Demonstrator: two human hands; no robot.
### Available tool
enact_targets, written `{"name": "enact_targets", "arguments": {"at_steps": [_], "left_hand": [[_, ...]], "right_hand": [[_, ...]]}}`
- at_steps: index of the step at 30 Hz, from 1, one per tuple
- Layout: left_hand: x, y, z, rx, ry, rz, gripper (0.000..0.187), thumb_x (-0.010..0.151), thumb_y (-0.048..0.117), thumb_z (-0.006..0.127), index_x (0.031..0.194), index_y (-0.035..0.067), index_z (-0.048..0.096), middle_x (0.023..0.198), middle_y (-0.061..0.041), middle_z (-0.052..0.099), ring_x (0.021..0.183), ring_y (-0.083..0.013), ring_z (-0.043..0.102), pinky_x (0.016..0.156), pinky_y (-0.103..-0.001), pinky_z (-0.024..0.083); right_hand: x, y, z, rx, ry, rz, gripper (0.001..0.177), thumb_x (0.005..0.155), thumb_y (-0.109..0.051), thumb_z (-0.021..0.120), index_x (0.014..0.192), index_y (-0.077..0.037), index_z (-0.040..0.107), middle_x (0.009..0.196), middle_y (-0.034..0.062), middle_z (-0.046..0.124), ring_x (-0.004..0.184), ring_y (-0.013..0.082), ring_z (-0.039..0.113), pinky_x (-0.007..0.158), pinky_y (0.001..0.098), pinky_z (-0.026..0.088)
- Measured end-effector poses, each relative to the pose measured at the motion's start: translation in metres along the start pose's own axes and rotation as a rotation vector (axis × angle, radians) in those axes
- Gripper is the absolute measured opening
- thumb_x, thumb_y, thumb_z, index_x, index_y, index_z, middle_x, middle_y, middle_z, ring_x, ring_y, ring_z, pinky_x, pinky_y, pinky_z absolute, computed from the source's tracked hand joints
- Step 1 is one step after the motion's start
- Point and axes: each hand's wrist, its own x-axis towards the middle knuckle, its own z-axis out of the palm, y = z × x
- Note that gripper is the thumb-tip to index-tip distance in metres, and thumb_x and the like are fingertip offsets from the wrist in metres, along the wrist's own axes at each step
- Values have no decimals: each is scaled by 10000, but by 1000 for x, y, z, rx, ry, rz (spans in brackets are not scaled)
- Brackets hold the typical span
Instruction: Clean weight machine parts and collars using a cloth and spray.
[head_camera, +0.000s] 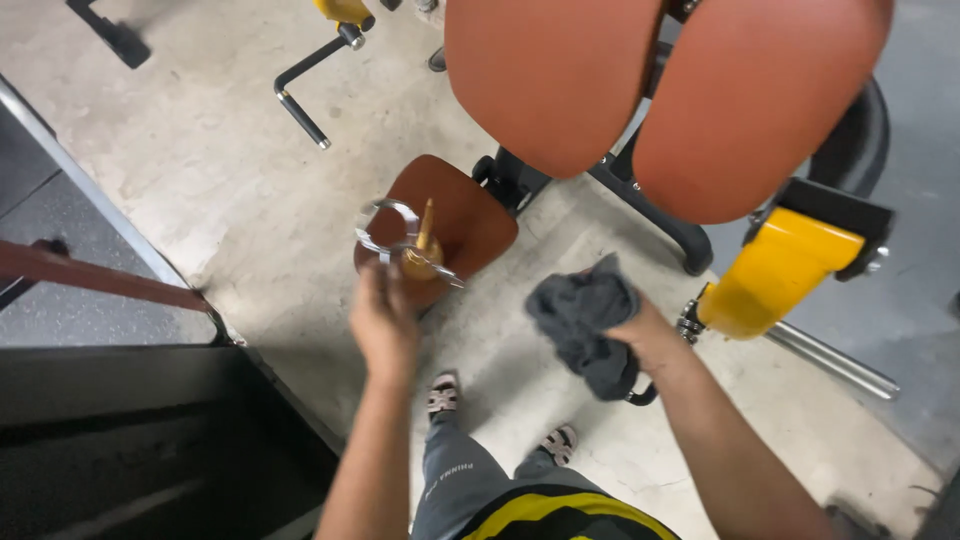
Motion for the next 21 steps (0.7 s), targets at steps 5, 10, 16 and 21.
{"name": "enact_targets", "arguments": {"at_steps": [5,10,16,21], "left_hand": [[111,-80,-14,124,-96,-124,198,1024,158,605,1179,62,684,892,-152,672,750,-291,633,703,-401,511],[203,-229,17,157,-281,220,155,962,90,647,1066,33,748,916,-189,693,829,-363,665,728,-436,530],[234,-329,84,181,-567,146,182,937,107,641,1052,82,779,936,-212,703,838,-396,681,750,-453,546],[226,-381,139,412,-661,134,207,902,225,745,1076,119,775,1116,-160,686,1068,-425,578,932,-496,491]], "right_hand": [[42,28,-17,-36,222,-150,508,827,-56,777,1317,-2,652,1198,94,732,1027,212,714,887,385,593],[91,79,-14,9,553,-7,491,832,-34,703,1318,-34,632,1184,76,725,1006,227,718,848,404,599],[111,122,3,170,643,-16,466,858,-63,705,1313,4,633,1126,126,717,939,262,703,771,433,597],[122,172,-29,193,826,55,477,843,-63,708,1311,-5,635,1120,128,714,950,282,699,759,452,584]]}}
